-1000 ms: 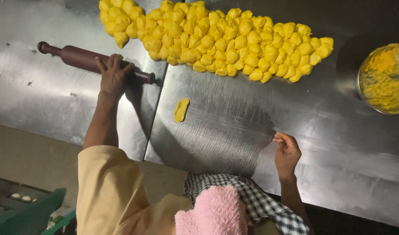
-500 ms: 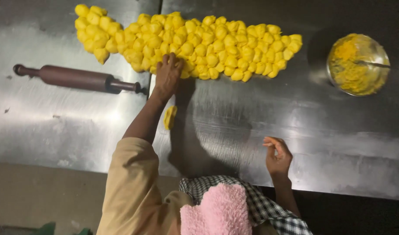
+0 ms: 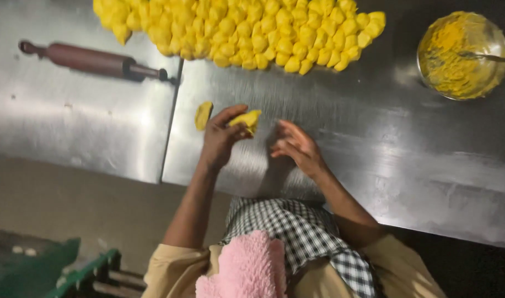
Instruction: The person shapes and rolls out dough for bread or pastries on a metal workbench.
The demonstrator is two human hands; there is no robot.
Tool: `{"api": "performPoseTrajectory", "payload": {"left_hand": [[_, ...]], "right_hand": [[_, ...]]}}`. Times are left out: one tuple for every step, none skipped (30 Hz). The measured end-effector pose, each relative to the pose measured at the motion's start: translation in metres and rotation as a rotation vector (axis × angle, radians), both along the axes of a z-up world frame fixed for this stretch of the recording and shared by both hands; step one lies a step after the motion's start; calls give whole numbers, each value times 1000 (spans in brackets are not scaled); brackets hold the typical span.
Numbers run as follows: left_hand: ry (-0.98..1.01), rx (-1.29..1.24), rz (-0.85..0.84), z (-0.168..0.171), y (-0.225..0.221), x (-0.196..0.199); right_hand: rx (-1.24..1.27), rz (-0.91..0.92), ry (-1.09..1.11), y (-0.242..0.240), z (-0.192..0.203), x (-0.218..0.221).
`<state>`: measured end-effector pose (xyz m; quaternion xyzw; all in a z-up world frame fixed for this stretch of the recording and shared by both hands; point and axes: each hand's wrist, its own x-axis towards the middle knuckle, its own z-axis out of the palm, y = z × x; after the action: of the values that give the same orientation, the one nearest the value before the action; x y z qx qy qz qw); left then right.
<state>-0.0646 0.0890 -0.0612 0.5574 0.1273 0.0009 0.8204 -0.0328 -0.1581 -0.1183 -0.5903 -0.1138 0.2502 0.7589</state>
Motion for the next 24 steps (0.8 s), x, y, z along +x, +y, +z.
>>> {"api": "performPoseTrajectory", "payload": {"left_hand": [[3, -34, 45, -14, -17, -12], [3, -35, 76, -32, -29, -31], [17, -105, 103, -48, -38, -44], [28, -175, 129, -64, -48, -57], [17, -173, 161, -57, -54, -62], [66, -212, 220, -51, -60, -67], [123, -258, 274, -45, -67, -73], [119, -263, 302, -48, -65, -68], [221, 99, 335, -52, -65, -65], [331, 459, 358, -56, -63, -62], [338, 451, 371, -75, -55, -56], [324, 295, 476, -94, -46, -51], [299, 136, 575, -111, -37, -42], [298, 128, 584, -110, -33, -38], [277, 395, 645, -109, -29, -32], [255, 663, 701, -109, -25, -26], [254, 649, 709, -103, -21, -22], [345, 603, 748, -98, -17, -18], [442, 554, 779, -94, -15, -17], [447, 537, 780, -100, -11, -17], [386, 542, 735, -106, -5, -17], [325, 545, 690, -113, 1, -16], [325, 539, 679, -111, 3, -17], [322, 575, 644, -110, 5, -17]], "right_hand": [[52, 99, 49, 11, 14, 13], [49, 130, 50, 12, 11, 13], [87, 262, -8, 18, 9, 18], [126, 394, -65, 24, 7, 23], [129, 427, -71, 29, -10, 24], [54, 454, -40, 36, -28, 27], [-26, 475, -4, 40, -46, 25], [-29, 503, -5, 48, -56, 33], [-93, 493, -34, 53, -66, 38], [-157, 482, -64, 59, -77, 43], [-162, 498, -61, 69, -82, 52], [-257, 477, -100, 81, -87, 61], [-355, 451, -145, 92, -91, 74], [-361, 460, -150, 100, -90, 78], [-281, 431, -143, 107, -88, 84], [-201, 403, -137, 115, -87, 90], [-213, 411, -143, 119, -76, 92], [-200, 387, -118, 123, -66, 94], [-190, 361, -87, 124, -57, 93], [-205, 366, -87, 126, -61, 95], [-229, 351, -102, 130, -66, 97], [-253, 337, -116, 132, -71, 100], [-261, 328, -113, 136, -74, 99], [-282, 309, -139, 139, -78, 100]]}}
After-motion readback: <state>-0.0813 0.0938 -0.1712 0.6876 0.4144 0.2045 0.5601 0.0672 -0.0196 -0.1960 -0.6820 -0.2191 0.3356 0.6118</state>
